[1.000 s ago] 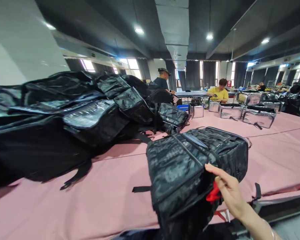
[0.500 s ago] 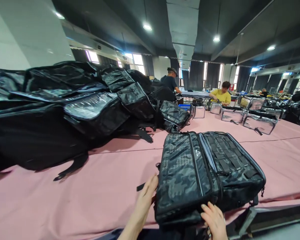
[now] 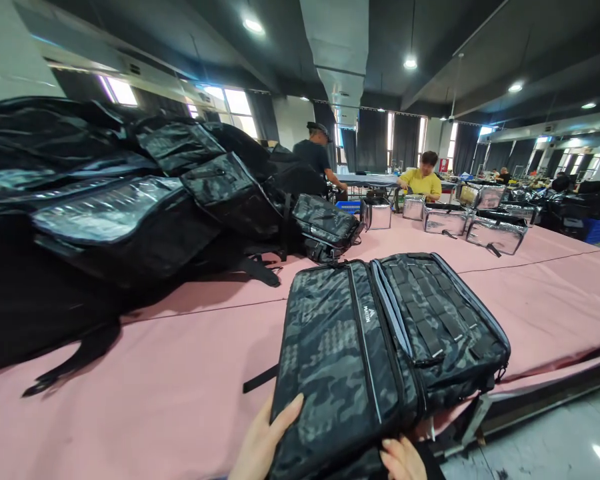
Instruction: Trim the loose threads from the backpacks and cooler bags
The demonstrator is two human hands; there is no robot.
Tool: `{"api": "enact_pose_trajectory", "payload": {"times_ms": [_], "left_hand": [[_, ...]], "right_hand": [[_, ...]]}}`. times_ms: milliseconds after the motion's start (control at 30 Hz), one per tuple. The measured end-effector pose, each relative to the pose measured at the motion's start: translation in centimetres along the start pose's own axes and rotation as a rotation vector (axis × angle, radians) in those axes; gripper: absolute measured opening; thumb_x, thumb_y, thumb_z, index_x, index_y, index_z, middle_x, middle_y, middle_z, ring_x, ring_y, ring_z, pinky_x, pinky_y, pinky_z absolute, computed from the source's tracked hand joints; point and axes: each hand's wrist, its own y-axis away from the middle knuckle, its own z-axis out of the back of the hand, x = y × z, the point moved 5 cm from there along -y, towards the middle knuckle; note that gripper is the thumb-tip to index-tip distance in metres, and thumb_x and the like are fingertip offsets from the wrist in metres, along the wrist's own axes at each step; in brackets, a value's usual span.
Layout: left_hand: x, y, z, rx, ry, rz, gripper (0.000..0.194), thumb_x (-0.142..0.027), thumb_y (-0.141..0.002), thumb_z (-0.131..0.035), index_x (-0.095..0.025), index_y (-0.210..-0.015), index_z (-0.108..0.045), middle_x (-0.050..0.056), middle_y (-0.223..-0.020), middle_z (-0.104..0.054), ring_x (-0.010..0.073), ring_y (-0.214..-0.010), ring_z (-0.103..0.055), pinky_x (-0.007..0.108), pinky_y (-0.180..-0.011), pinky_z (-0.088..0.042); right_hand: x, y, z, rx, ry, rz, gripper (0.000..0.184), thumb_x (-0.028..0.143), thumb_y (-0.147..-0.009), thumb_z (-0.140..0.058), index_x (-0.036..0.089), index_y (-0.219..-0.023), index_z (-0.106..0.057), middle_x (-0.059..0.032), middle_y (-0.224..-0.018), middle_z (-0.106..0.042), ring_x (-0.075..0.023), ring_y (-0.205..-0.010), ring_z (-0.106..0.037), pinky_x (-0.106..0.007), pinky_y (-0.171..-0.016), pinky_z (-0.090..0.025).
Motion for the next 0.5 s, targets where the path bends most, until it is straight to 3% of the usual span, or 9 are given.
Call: {"api": "enact_pose_trajectory", "payload": {"times_ms": [233, 333, 500], "left_hand": [[1.6, -0.3, 1.6, -0.030, -0.078, -0.019, 0.075, -0.050, -0.056, -0.076, -0.019, -0.120, -0.054, 0.008, -0.114, -0.065, 0.0291, -0.107, -0.059, 0.037, -0.096, -0.046], [2.0, 0.1, 1.9, -0.063, -0.094, -0.034, 0.078, -0.053, -0.053, -0.076, -0.019, -0.119, -0.055, 0.007, -0.113, -0.066, 0.0298, -0.108, -0.058, 0.038, -0.101, -0.042], [2.7, 1.0, 2.1, -0.126, -0.101, -0.007, 0.073, -0.053, -0.055, -0.074, -0.019, -0.118, -0.056, 0.006, -0.113, -0.065, 0.0299, -0.114, -0.054, 0.039, -0.102, -0.039]], "right_hand": [[0.6, 0.7, 0.2, 0.040, -0.023, -0.058, 0.034, 0.014, -0.091, -0.036, 0.020, -0.118, -0.056, -0.0049, -0.080, -0.072, -0.0157, -0.074, -0.070, -0.026, -0.065, -0.057], [0.9, -0.2, 1.0, 0.056, -0.050, -0.060, 0.035, 0.016, -0.092, -0.034, 0.018, -0.121, -0.054, -0.0059, -0.081, -0.072, -0.0165, -0.074, -0.070, -0.028, -0.066, -0.057], [1.5, -2.7, 2.6, 0.217, -0.095, -0.088, 0.035, 0.017, -0.088, -0.037, 0.018, -0.119, -0.054, -0.0081, -0.090, -0.072, -0.0185, -0.085, -0.069, -0.033, -0.075, -0.057]]}}
